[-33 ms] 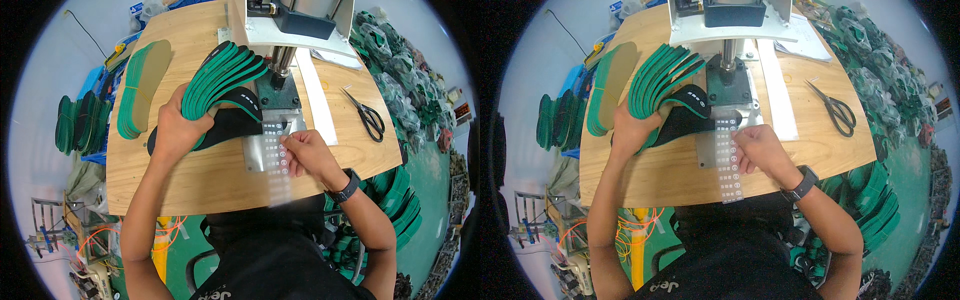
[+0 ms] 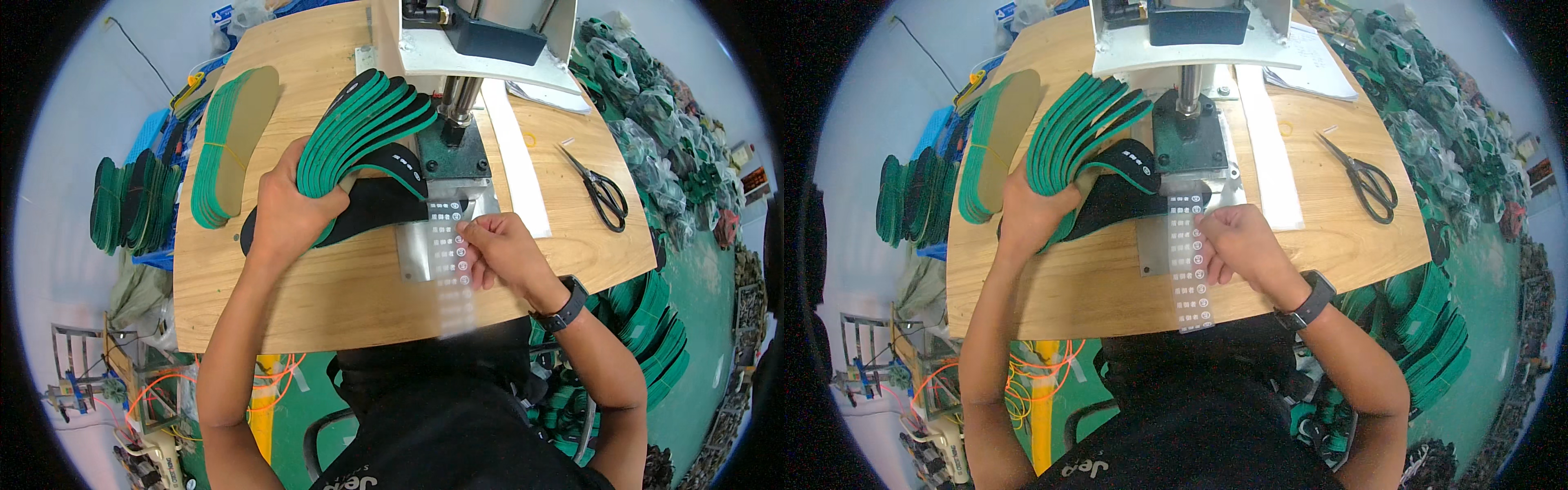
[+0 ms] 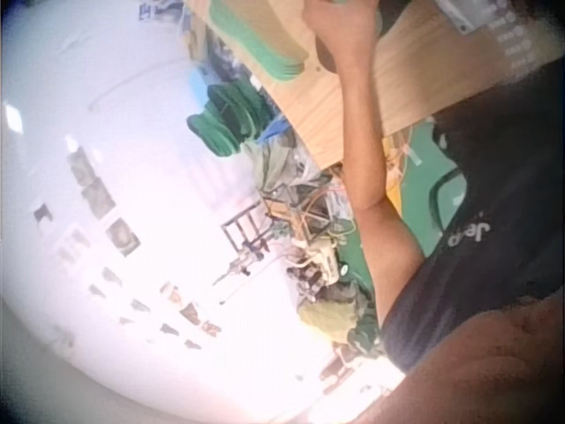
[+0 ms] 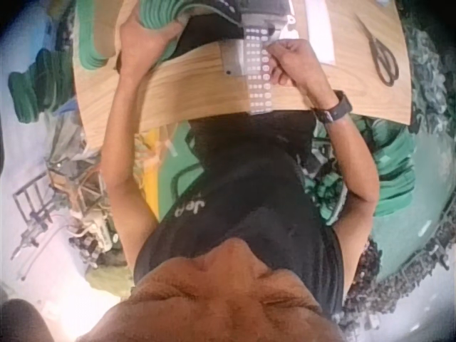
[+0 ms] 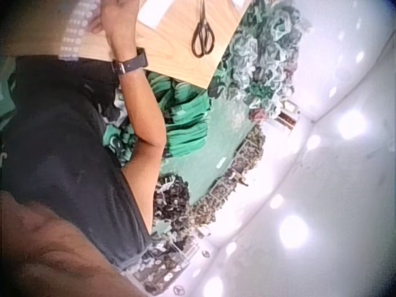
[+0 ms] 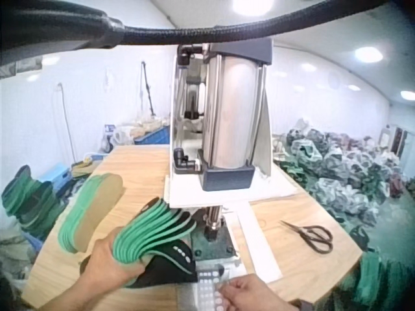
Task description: The person applies adhesive labels to the undersides of shoe insoles. They pick up an insole, peel a label from a backing sheet, press it onto the insole using a small metal template for alignment, and then bundle the finished insoles with a rubber band.
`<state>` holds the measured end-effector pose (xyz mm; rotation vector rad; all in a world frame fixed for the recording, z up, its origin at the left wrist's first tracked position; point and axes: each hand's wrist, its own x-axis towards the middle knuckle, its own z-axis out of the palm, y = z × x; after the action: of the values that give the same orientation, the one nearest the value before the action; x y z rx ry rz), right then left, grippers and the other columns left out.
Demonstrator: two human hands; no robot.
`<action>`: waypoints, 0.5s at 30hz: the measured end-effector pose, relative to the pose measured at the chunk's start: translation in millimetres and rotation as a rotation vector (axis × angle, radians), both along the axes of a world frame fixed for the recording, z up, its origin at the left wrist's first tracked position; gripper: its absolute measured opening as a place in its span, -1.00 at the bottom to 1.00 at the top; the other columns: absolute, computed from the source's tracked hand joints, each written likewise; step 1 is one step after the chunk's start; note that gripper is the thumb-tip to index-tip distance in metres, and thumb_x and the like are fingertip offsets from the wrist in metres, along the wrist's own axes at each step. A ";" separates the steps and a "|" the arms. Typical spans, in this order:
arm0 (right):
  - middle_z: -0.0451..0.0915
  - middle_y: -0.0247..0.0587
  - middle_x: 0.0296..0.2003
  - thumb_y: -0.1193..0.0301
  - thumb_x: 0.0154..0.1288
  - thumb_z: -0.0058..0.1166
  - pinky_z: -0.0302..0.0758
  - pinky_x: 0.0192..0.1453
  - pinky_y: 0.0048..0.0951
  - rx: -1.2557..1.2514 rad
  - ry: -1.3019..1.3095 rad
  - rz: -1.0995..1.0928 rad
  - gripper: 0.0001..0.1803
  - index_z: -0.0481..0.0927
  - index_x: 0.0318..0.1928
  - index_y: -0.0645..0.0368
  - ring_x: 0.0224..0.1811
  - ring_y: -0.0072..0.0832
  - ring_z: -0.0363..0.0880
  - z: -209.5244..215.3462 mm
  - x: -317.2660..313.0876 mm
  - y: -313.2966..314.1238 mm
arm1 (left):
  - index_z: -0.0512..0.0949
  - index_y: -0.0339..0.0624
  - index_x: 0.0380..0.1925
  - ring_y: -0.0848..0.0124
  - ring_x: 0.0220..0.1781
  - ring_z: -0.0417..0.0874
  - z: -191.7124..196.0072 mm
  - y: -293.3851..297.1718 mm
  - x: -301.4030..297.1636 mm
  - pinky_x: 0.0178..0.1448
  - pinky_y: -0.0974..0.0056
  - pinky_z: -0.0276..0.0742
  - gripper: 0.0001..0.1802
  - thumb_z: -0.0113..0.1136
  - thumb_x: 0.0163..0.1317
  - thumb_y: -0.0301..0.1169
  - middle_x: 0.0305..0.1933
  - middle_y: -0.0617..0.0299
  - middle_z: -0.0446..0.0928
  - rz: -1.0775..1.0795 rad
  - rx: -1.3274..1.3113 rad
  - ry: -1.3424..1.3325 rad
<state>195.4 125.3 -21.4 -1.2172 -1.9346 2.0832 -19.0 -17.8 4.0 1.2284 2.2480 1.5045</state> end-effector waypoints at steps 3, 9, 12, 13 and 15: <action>0.54 -0.21 -0.67 0.28 0.37 -0.02 0.31 -0.76 -0.60 -0.018 0.055 -0.029 -0.68 0.50 -0.42 0.29 -0.77 -0.55 0.47 -0.7 2.0 -2.2 | 0.50 -0.29 -0.04 0.46 -0.37 0.57 -4.0 0.9 1.1 -0.14 0.38 0.48 -0.51 0.25 -0.07 -0.48 -0.40 0.14 0.59 0.005 -0.010 0.017; 0.51 -0.31 -0.64 0.34 0.38 0.00 0.32 -0.68 -0.65 0.124 0.219 0.064 -0.77 0.52 -0.33 0.27 -0.73 -0.66 0.41 -5.5 15.3 1.7 | 0.47 -0.29 0.00 0.38 -0.33 0.63 -1.9 -7.8 2.3 -0.12 0.35 0.51 -0.44 0.27 -0.13 -0.46 -0.36 0.08 0.61 0.012 -0.061 0.036; 0.52 -0.43 -0.60 0.32 0.38 0.01 0.30 -0.60 -0.66 0.238 0.288 -0.024 -0.79 0.55 -0.29 0.22 -0.64 -0.74 0.41 -8.0 27.1 32.0 | 0.42 -0.29 0.10 0.31 -0.14 0.63 0.8 -18.3 5.0 0.02 0.30 0.48 -0.36 0.29 -0.08 -0.40 -0.19 -0.01 0.60 -0.038 -0.148 0.042; 0.52 -0.43 -0.59 0.32 0.38 0.01 0.30 -0.59 -0.66 0.228 0.305 -0.040 -0.79 0.56 -0.29 0.21 -0.63 -0.75 0.41 -5.6 25.5 50.3 | 0.40 -0.29 0.14 0.28 -0.05 0.62 1.9 -22.7 6.3 0.09 0.28 0.46 -0.33 0.29 -0.06 -0.38 -0.11 -0.04 0.59 -0.063 -0.191 0.048; 0.53 -0.39 -0.58 0.28 0.37 0.03 0.29 -0.59 -0.65 0.420 0.250 -0.058 -0.77 0.56 -0.29 0.19 -0.63 -0.74 0.41 1.5 15.6 96.4 | 0.32 -0.29 0.22 0.22 0.13 0.51 -10.9 -29.2 -10.7 0.24 0.24 0.34 -0.28 0.27 0.01 -0.31 0.08 -0.10 0.48 -0.228 -0.110 0.061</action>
<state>210.9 221.7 -19.9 -0.8684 -2.0436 1.5948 -29.6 -47.1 -6.8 1.4577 2.1102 1.2605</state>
